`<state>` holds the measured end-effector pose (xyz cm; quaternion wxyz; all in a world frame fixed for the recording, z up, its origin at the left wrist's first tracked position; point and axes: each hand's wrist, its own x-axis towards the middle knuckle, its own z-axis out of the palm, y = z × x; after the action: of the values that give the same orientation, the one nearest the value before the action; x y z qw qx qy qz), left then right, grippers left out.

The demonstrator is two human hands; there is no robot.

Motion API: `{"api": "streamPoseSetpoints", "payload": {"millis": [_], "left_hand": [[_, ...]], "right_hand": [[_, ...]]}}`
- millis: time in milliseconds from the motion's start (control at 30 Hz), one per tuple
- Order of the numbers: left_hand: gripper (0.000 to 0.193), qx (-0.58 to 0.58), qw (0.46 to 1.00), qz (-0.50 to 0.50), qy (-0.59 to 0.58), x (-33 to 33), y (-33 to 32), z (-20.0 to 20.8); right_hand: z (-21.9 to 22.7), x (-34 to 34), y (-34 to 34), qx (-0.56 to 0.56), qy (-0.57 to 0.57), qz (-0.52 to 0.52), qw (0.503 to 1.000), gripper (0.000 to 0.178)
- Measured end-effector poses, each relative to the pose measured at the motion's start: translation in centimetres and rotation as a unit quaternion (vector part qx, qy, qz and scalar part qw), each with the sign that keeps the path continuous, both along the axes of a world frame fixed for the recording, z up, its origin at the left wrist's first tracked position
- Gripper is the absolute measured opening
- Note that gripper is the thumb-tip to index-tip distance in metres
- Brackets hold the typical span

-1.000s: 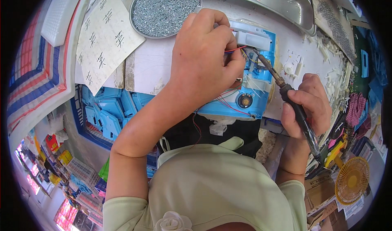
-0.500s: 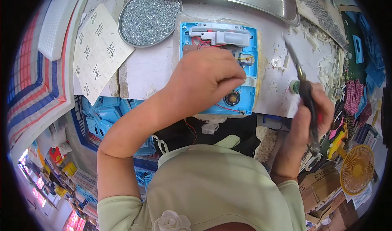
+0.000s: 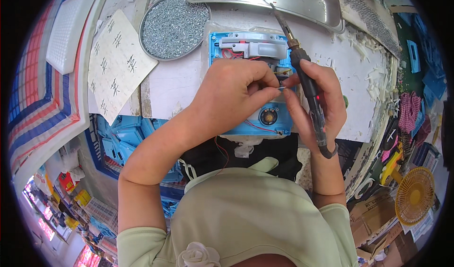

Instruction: The recorder assembles electronic components by soldering wires and screwing parts together into a blue plastic housing.

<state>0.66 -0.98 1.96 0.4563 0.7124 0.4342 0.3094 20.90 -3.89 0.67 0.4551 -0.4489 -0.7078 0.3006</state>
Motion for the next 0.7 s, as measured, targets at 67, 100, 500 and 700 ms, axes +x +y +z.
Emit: {"api": "streamPoseSetpoints", "payload": {"millis": [67, 100, 500, 700], "left_hand": [[0.009, -0.004, 1.000, 0.002, -0.001, 0.0, 0.0, 0.0], [0.009, -0.005, 1.000, 0.003, -0.002, 0.0, 0.0, 0.0], [0.009, 0.106, 0.992, -0.063, -0.023, -0.6, 0.1, -1.1], [0.017, 0.177, 0.974, -0.124, 0.060, -1.3, -0.7, -0.7]], "right_hand": [[0.0, -0.2, 0.1, 0.010, 0.009, -0.008, 1.000, 0.056], [0.0, -0.5, 0.2, 0.012, 0.021, -0.017, 1.000, 0.057], [1.2, 2.5, -3.0, 0.020, -0.028, -0.081, 0.996, 0.047], [2.7, 7.8, -3.3, 0.014, 0.140, 0.042, 0.989, 0.024]]}}
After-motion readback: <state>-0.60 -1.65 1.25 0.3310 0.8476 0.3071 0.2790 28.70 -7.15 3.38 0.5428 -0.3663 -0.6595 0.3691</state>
